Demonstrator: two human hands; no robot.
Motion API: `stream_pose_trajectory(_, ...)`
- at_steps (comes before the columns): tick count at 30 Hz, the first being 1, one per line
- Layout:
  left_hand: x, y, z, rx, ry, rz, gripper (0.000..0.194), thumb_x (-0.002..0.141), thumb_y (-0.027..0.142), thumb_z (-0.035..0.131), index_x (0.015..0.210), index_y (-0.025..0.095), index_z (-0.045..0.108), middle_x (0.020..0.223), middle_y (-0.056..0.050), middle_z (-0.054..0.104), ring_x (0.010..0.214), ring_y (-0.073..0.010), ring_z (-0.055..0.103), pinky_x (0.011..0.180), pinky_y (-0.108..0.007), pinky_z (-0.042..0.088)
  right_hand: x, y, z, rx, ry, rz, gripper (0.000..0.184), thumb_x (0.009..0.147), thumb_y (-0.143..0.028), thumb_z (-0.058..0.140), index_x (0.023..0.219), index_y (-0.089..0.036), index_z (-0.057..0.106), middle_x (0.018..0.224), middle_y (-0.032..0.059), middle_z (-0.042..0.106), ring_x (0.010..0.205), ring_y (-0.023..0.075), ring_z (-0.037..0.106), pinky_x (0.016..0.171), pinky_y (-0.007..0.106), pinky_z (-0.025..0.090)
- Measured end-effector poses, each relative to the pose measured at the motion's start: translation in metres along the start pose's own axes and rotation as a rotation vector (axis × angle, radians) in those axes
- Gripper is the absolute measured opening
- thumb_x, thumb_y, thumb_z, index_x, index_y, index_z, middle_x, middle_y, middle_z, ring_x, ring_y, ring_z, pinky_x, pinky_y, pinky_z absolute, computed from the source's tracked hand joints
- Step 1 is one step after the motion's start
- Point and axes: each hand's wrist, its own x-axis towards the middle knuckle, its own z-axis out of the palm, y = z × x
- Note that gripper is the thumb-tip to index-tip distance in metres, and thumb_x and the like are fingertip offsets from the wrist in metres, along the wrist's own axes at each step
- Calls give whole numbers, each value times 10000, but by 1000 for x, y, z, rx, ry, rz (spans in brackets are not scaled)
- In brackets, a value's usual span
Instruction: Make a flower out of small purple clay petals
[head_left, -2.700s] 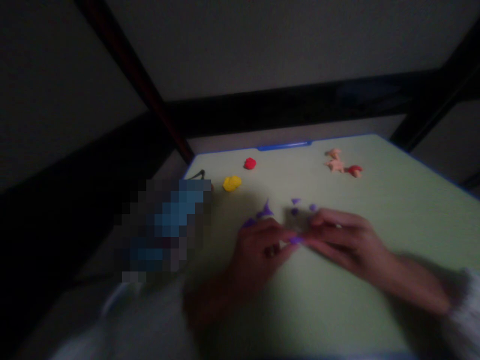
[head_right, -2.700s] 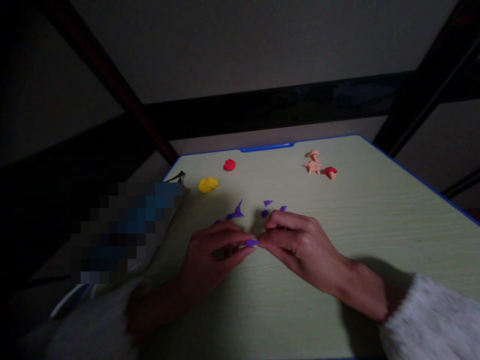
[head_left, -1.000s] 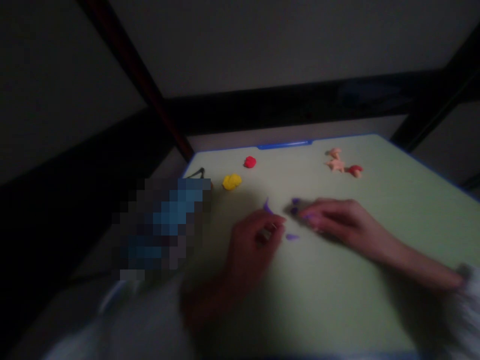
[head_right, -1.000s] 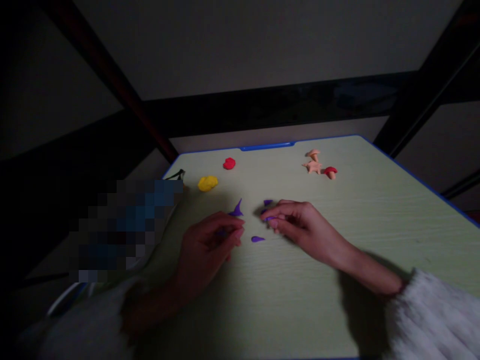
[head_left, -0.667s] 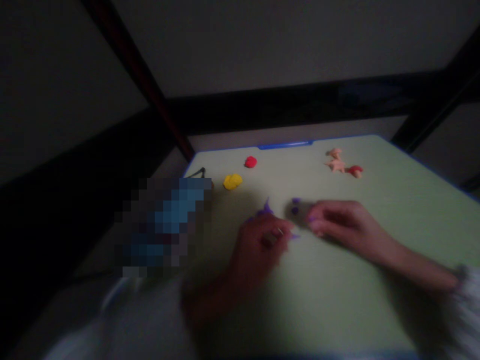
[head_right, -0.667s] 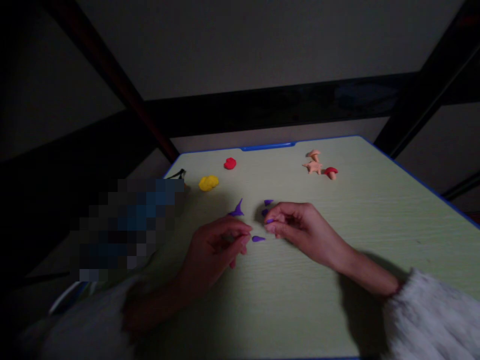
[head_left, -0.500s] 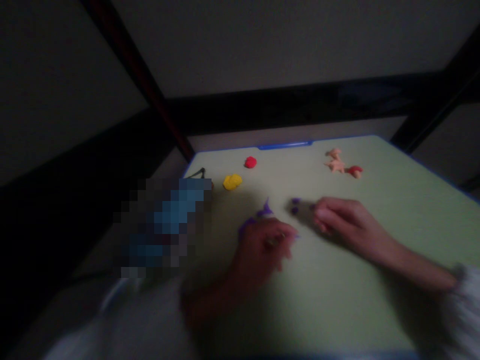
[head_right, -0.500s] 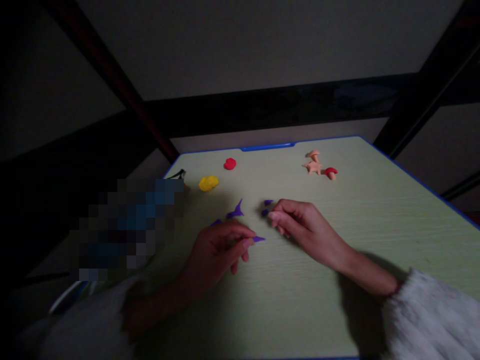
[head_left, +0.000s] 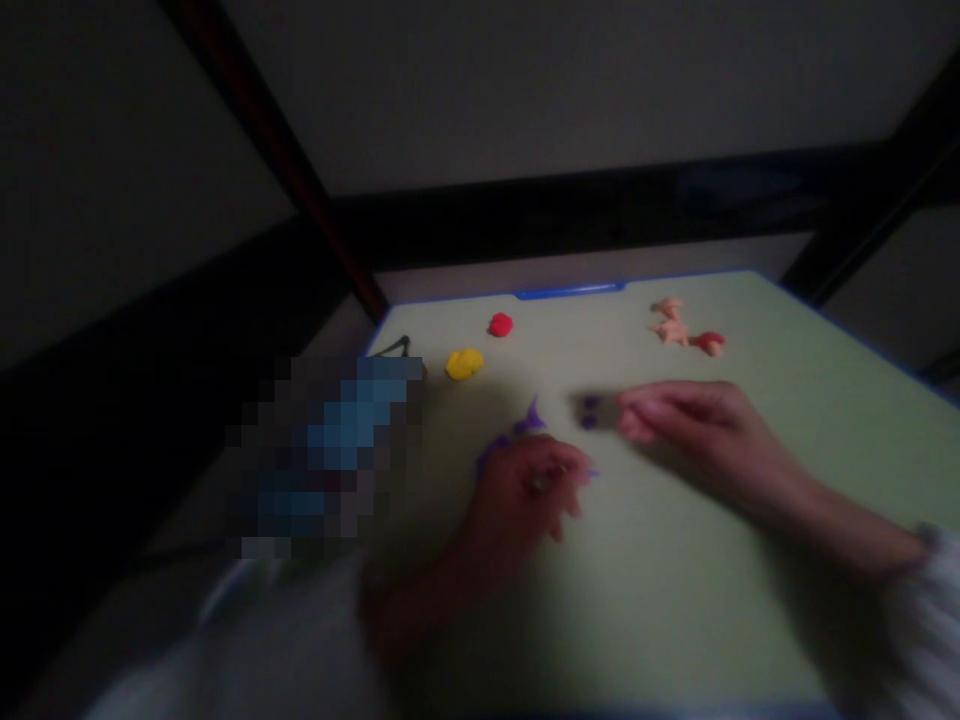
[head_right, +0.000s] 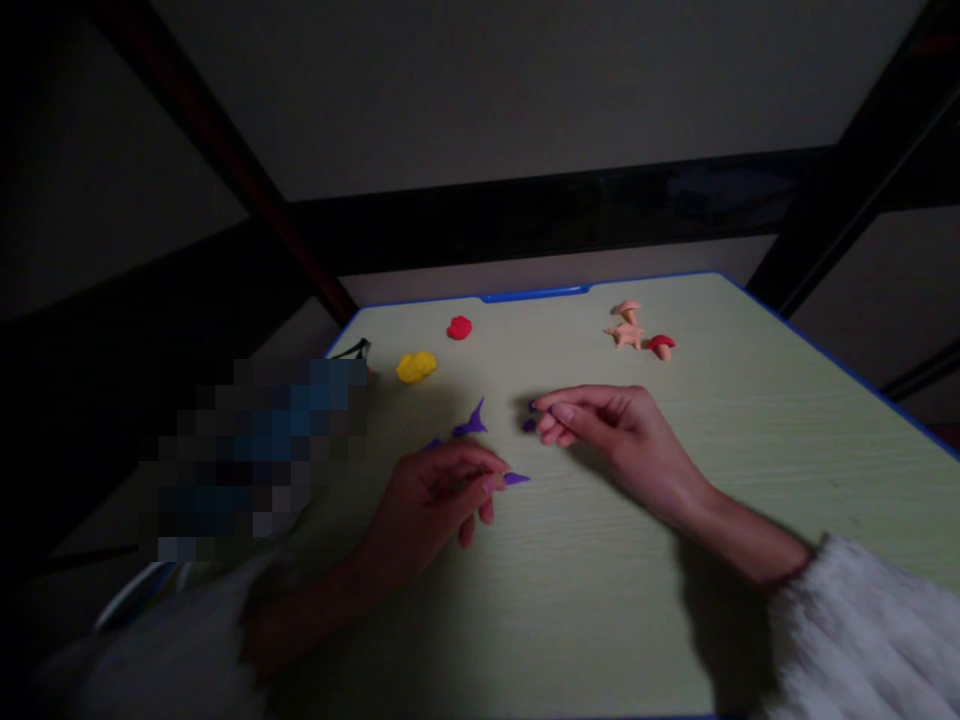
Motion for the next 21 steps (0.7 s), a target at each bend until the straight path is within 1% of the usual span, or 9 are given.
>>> stream_pose_trajectory(2, 0, 1, 0, 2, -6, -18, 66, 709, 182, 595, 725, 130, 632, 475, 47, 534, 365, -39, 446, 309, -115, 378, 0, 1, 0, 44, -15, -6, 219, 794, -339, 618, 680, -163, 683, 587, -4, 654, 513, 69, 562, 507, 183, 462)
stream_pose_trajectory(4, 0, 2, 0, 5, -6, -45, 69, 705, 183, 597, 725, 128, 634, 476, 45, 537, 370, -42, 453, 310, -116, 380, 0, 0, 1, 45, -10, -1, 287, 779, -374, 627, 590, -159, 648, 521, -16, 605, 466, 59, 513, 463, 174, 423)
stream_pose_trajectory(6, 1, 3, 1, 6, 3, -60, 71, 699, 182, 598, 721, 126, 635, 477, 42, 541, 372, -44, 456, 310, -117, 380, -1, -2, 1, 10, 17, 13, 225, 688, -341, 720, 569, -166, 644, 501, -23, 606, 456, 66, 516, 456, 180, 426)
stream_pose_trajectory(9, 1, 3, 1, 4, 8, -59, 76, 694, 189, 600, 717, 126, 636, 480, 39, 545, 375, -49, 461, 308, -120, 381, -2, -3, 2, -24, 57, 37, 154, 548, -232, 814, 578, -185, 670, 564, -11, 671, 497, 96, 578, 491, 204, 474)
stream_pose_trajectory(10, 0, 3, 0, 5, 7, -56, 77, 693, 191, 601, 717, 127, 637, 479, 38, 546, 375, -51, 463, 307, -121, 380, -2, -2, 2, -9, 53, 44, 138, 553, -225, 811, 600, -192, 685, 603, -2, 693, 527, 108, 603, 515, 216, 494)
stream_pose_trajectory(12, 0, 3, 0, 10, 2, -55, 79, 693, 193, 602, 720, 129, 640, 473, 38, 546, 373, -53, 462, 309, -124, 380, -2, 1, 1, 53, 10, 61, 93, 631, -251, 767, 695, -203, 720, 702, 20, 725, 610, 131, 649, 589, 248, 530)
stream_pose_trajectory(15, -1, 2, -1, 13, -3, -57, 84, 692, 196, 600, 724, 131, 643, 471, 38, 546, 365, -51, 454, 311, -126, 378, -1, 7, 1, 167, -67, 74, 128, 742, -271, 683, 849, -219, 730, 788, 30, 735, 697, 132, 675, 678, 265, 542)
stream_pose_trajectory(18, 0, 2, -1, 7, 0, -68, 89, 686, 196, 600, 725, 130, 646, 487, 35, 552, 363, -49, 447, 313, -130, 378, -2, 8, 1, 190, -89, 41, 128, 770, -264, 659, 869, -223, 729, 714, 10, 721, 632, 97, 655, 630, 218, 527)
stream_pose_trajectory(21, 0, 1, 0, -6, 4, -68, 89, 682, 194, 601, 726, 133, 648, 506, 30, 559, 381, -57, 465, 314, -133, 384, -3, 5, 1, 155, -89, 6, 107, 777, -271, 652, 793, -204, 735, 620, -6, 688, 538, 66, 606, 538, 172, 494)
